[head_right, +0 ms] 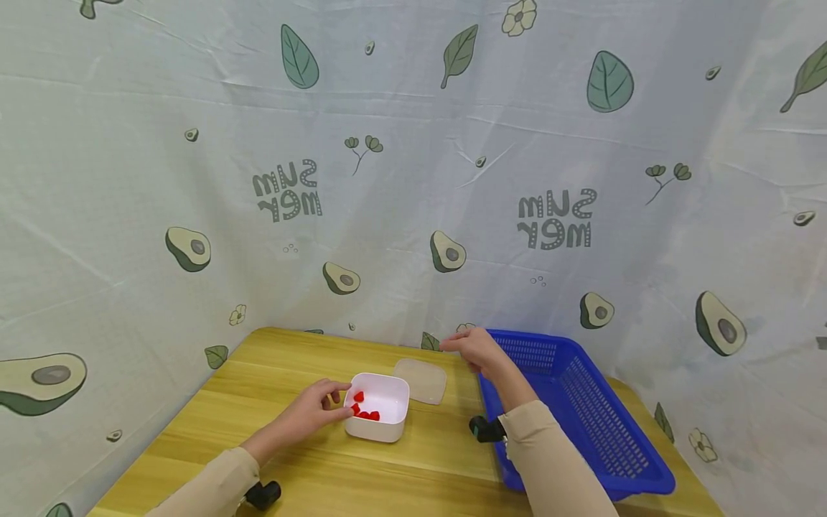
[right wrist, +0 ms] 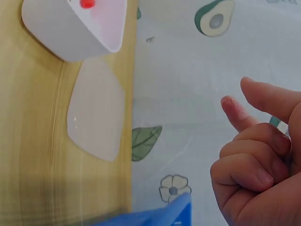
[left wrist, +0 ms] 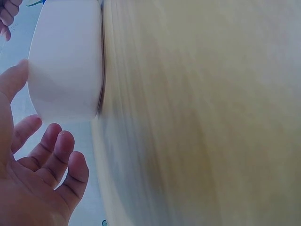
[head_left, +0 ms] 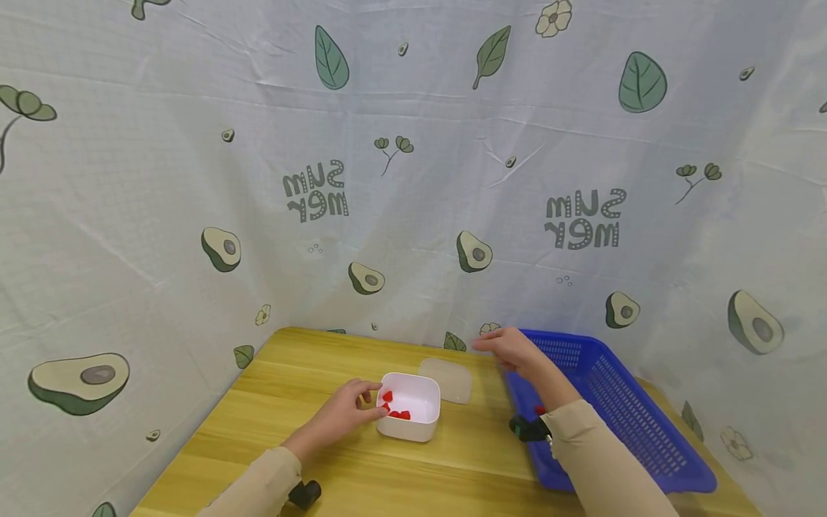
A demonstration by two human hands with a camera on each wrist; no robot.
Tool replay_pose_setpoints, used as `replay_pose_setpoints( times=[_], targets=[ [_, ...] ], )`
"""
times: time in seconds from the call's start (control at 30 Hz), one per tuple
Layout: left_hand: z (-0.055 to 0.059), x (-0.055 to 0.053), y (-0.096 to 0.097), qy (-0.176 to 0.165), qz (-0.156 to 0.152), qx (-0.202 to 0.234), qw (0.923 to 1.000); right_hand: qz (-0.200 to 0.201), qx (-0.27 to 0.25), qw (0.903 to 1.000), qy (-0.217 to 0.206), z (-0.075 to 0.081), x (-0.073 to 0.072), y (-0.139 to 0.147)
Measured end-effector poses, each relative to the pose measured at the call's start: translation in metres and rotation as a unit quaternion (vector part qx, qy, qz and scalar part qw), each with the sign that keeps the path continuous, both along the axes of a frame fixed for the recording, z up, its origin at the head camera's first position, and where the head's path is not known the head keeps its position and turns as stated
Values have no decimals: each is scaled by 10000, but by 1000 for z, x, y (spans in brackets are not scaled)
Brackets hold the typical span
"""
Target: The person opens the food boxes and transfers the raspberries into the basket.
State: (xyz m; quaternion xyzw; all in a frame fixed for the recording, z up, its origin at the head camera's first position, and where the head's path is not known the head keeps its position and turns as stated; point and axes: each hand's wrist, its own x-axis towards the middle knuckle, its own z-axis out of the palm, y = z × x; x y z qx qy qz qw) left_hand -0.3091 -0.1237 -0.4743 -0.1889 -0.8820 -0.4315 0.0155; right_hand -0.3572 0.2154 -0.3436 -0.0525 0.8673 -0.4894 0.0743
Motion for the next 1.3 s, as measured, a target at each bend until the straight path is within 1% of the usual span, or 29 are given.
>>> replay_pose_setpoints(
  times=[0.07,0.2,0.33,0.47,0.7,0.83,1.07,1.3],
  targets=[
    [0,0,0,-20,-1,8,10000,40,29,10000,-1,-1,0,-8],
    [0,-1,1,-23,-5,29,10000,308,33,9995,-103,-4,-3,-20],
    [0,-3,1,-11,-16,24,10000,431,95,9987,-249,-8,-4,-31],
    [-1,-4,1,-22,-17,-6,10000,443,290,9979,-362,-14,-4,-45],
    [-1,-4,2,-18,-15,-20,10000,515,624,9956,-463,-32,-9,-66],
    [-1,-4,2,-62,-7,-17,10000,526,808,9939,-531,-39,-10,-75],
    [-1,-4,2,-111,14,-21,9999,607,712,9938,-605,-45,-9,-84],
    [-5,-6,1,-50,24,-76,10000,837,1057,9894,-539,-52,-6,-93]
  ],
)
